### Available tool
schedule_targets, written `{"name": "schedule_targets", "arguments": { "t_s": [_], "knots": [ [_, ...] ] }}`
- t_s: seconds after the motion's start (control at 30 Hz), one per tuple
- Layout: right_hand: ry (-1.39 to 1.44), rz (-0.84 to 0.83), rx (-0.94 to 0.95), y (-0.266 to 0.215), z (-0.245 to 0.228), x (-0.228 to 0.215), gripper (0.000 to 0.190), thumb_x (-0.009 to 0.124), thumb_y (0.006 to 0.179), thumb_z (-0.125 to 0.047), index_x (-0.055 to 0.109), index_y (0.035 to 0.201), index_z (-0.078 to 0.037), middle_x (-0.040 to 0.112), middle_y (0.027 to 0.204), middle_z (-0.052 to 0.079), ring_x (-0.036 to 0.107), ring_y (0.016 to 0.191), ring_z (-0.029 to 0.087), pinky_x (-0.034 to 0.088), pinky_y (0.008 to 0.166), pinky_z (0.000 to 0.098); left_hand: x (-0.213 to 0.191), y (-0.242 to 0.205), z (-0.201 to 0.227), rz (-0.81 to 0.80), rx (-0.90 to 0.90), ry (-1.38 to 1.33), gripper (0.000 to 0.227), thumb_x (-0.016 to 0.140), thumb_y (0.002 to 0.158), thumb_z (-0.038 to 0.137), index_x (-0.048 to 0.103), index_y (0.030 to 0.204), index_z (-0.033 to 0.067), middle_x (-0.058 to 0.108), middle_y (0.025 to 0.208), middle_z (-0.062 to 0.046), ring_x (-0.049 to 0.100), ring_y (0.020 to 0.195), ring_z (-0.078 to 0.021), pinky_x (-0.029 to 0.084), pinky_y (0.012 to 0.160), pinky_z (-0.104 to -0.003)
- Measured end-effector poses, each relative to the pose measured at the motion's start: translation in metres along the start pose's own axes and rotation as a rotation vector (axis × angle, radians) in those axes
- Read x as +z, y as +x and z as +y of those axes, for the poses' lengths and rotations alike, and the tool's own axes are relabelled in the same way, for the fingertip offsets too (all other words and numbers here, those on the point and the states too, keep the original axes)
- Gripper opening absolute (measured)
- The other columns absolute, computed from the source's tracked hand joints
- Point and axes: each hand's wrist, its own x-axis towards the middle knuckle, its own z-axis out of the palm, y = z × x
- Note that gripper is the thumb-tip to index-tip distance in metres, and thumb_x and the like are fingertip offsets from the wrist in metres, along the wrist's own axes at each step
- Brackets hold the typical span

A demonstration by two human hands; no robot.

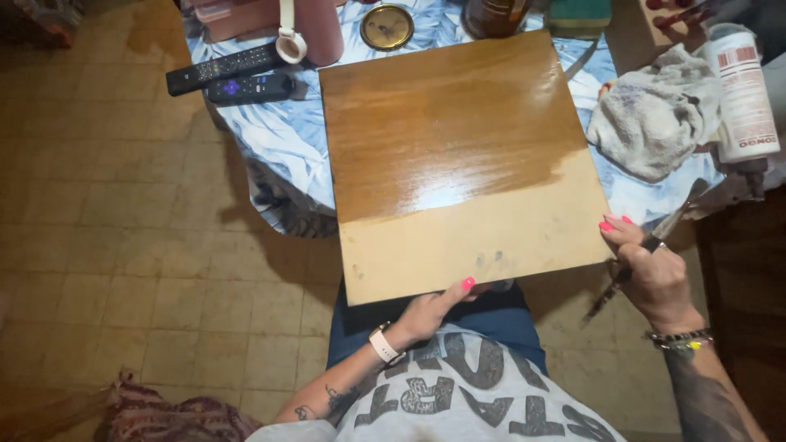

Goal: Staining a wooden board with a paintbrush

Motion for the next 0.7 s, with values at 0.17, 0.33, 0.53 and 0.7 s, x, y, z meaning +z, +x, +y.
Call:
{"name": "schedule_targets", "arguments": {
  "t_s": [0.17,0.33,0.53,0.7],
  "knots": [
    [-0.149,-0.212,0.022,-0.006,0.004,-0.019,0.02,0.059,0.077,-0.01,0.041,0.07,-0.004,0.063,0.101,0.009,0.061,0.072,0.021,0.048,0.073,0.0305,-0.02,-0.009,0.006,-0.153,0.261,0.043,0.042,0.041,0.086,0.036,0.049,0.116,0.0079,0.048,0.122,-0.007,0.043,0.115,-0.0178,0.027,0.103,-0.03],
    [0.128,-0.249,0.449,0.015,0.021,-0.041,0.027,0.066,0.068,-0.013,0.045,0.061,0.002,0.059,0.113,0.011,0.058,0.099,0.018,0.046,0.078,0.0242,-0.09,-0.028,-0.14,-0.28,0.177,0.801,0.044,0.029,0.09,0.014,0.026,0.132,0.026,0.037,0.131,-0.012,0.047,0.109,-0.0278,0.039,0.085,-0.029],
    [0.344,0.055,0.406,0.096,0.057,-0.02,0.087,0.01,0.088,-0.065,0.053,0.092,0.011,0.054,0.074,0.015,0.048,0.064,0.023,0.037,0.077,0.0269,-0.142,-0.066,-0.097,0.556,0.05,0.21,0.033,0.055,0.074,0.018,0.054,0.105,0.0074,0.062,0.101,-0.006,0.059,0.09,-0.0152,0.046,0.08,-0.026],
    [0.425,0.133,0.277,0.224,0.052,-0.007,0.035,0.03,0.109,-0.021,0.044,0.111,0.011,0.047,0.093,0.024,0.047,0.061,0.024,0.036,0.05,0.0293,-0.14,-0.08,-0.002,0.858,0.255,0.141,0.024,0.046,0.082,0.011,0.052,0.103,0.0033,0.062,0.102,-0.01,0.057,0.096,-0.0151,0.042,0.086,-0.025]
  ]
}}
